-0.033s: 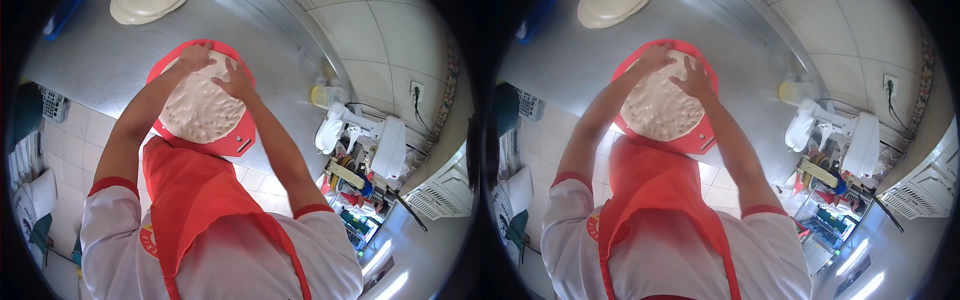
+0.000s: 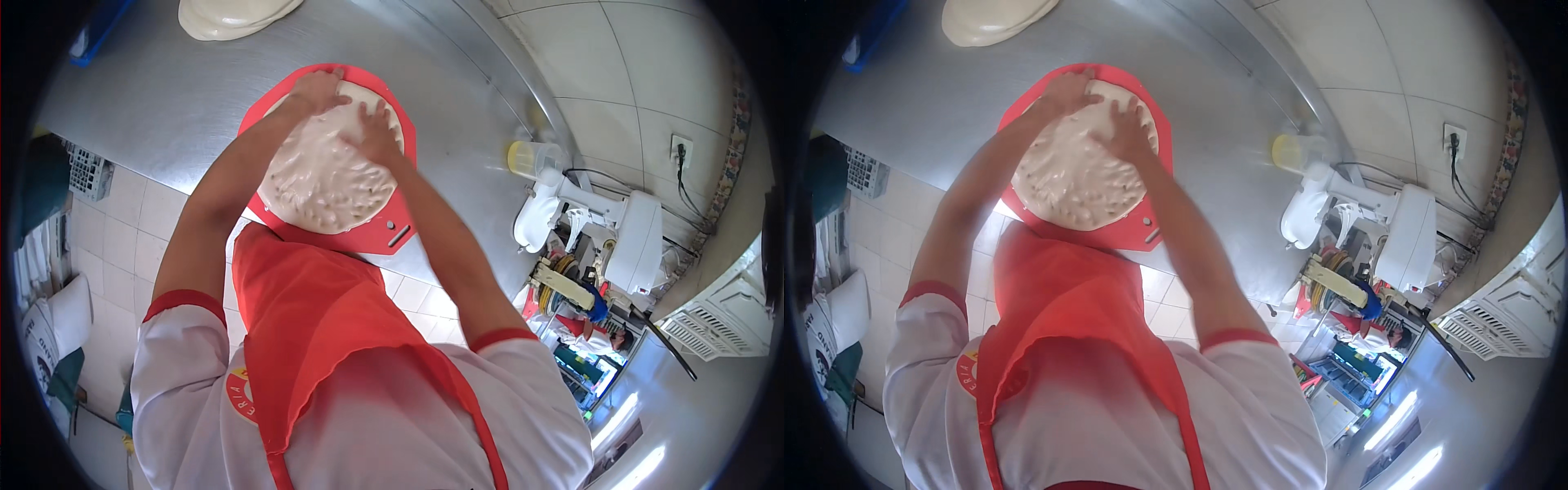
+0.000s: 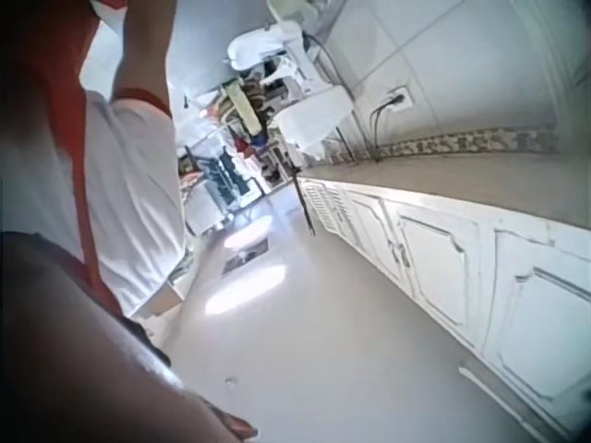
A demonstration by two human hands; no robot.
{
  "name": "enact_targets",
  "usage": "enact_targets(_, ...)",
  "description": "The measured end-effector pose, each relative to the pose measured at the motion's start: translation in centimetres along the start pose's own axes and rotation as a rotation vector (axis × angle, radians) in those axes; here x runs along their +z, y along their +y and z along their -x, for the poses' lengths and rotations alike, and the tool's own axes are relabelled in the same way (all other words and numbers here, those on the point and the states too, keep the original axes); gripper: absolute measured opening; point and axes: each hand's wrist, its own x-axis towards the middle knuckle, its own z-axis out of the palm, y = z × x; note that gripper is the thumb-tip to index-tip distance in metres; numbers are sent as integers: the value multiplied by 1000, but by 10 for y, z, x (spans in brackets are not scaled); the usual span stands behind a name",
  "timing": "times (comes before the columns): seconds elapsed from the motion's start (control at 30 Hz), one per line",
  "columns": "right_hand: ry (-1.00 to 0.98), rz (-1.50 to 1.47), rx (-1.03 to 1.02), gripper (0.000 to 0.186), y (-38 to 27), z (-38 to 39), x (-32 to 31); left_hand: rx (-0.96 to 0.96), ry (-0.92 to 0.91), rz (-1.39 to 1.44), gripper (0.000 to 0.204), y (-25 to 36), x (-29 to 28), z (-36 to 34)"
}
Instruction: The person prepares dough by pressing flat rounds onto textured mats and then operates a manual dough divider to separate a larger portion into small, uniform dough balls.
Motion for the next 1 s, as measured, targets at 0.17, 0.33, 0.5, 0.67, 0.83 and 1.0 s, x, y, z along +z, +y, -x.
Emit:
enact_targets(0.17,-425,145,28,112,15,-26,-32,-152,-73,48,72,8,-28,0)
enact_targets(0.33,-249,260,-22,110,-37,-23,-41,-235,160,116,70,-11,-2,8)
enact_targets(0.5,-188,407,-184,100,-60,-15,-19,-480,39,258,72,-24,-17,39)
enact_targets(0.67,3,44,-286,68,-9,-34,-30,-51,496,-127,79,5,45,121)
enact_targets(0.83,368,410,284,68,0,110,98,266,211,-166,83,-12,37,94)
enact_targets(1.0,19,77,491,84,-53,98,47,175,-254,-37,65,23,-21,-30)
